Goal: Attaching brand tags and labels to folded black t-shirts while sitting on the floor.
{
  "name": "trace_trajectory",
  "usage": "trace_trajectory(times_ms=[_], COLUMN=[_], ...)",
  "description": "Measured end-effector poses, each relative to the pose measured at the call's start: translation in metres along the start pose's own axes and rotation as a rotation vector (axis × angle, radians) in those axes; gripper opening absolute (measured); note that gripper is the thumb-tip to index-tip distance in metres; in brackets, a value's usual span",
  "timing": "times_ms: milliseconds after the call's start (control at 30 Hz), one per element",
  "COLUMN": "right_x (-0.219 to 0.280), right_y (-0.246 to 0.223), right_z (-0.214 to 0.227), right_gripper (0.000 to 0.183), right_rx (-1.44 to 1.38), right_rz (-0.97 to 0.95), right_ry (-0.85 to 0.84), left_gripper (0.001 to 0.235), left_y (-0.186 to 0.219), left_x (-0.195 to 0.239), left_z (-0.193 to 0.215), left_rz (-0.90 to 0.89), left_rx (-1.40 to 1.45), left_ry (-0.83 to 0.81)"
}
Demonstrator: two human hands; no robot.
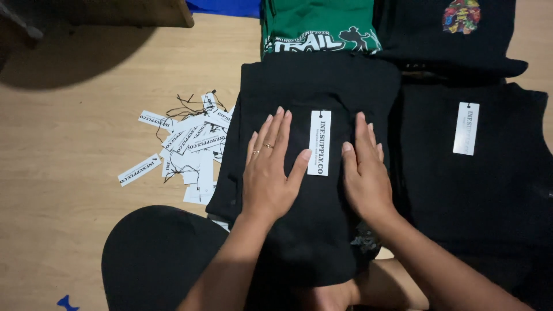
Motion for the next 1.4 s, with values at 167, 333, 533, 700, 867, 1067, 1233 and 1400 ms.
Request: trace_trajectory(times_ms=[167,333,533,700,867,1067,1233,1400], right_x=[0.026,0.038,0.034,0.034,0.034,0.031,0.030,0.026], right_y=[-0.030,-0.029,-0.030,-0.030,-0.030,-0.030,-0.037,-0.037], right_z=[0.001,-0.003,-0.002,0.001,0.002,0.005,0.013,0.019], right_gripper=[0.063,0.062,0.061,0.060,0.061,0.059,0.055,0.053], right_rx=[0.060,0.070,0.114,0.135,0.157,0.209,0.205,0.177], right_rz=[0.172,0.176,0.191,0.157,0.128,0.116,0.133,0.109], right_ry=[0.035,-0.061,-0.098,-0.180,-0.227,-0.249,-0.239,-0.253], left_gripper=[0.062,0.059,0.060,0.068,0.066,0.061,0.062,0.060], left_y=[0.000,-0.003,0.001,0.005,0.003,0.005,0.007,0.013], left_x=[0.002,0.003,0.005,0.009,0.011,0.008,0.007,0.004], left_z=[0.000,-0.002,0.002,0.003,0.001,0.002,0.002,0.003], left_rz=[-0.006,-0.007,-0.068,-0.184,-0.152,-0.145,-0.121,-0.051], left_rx=[0.027,0.041,-0.003,-0.183,-0.224,-0.234,-0.226,-0.176], left_ry=[0.027,0.024,0.040,-0.045,-0.068,-0.086,-0.092,-0.120])
Point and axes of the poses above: each hand's wrist, its own x-axis away from the middle knuckle, its own z-axis out of the back of the hand, y = z × x, the point moved 2 cm from there along -x, towards the middle knuckle, and after that the axes turned 6 degrees about x, right-handed, at the moved point
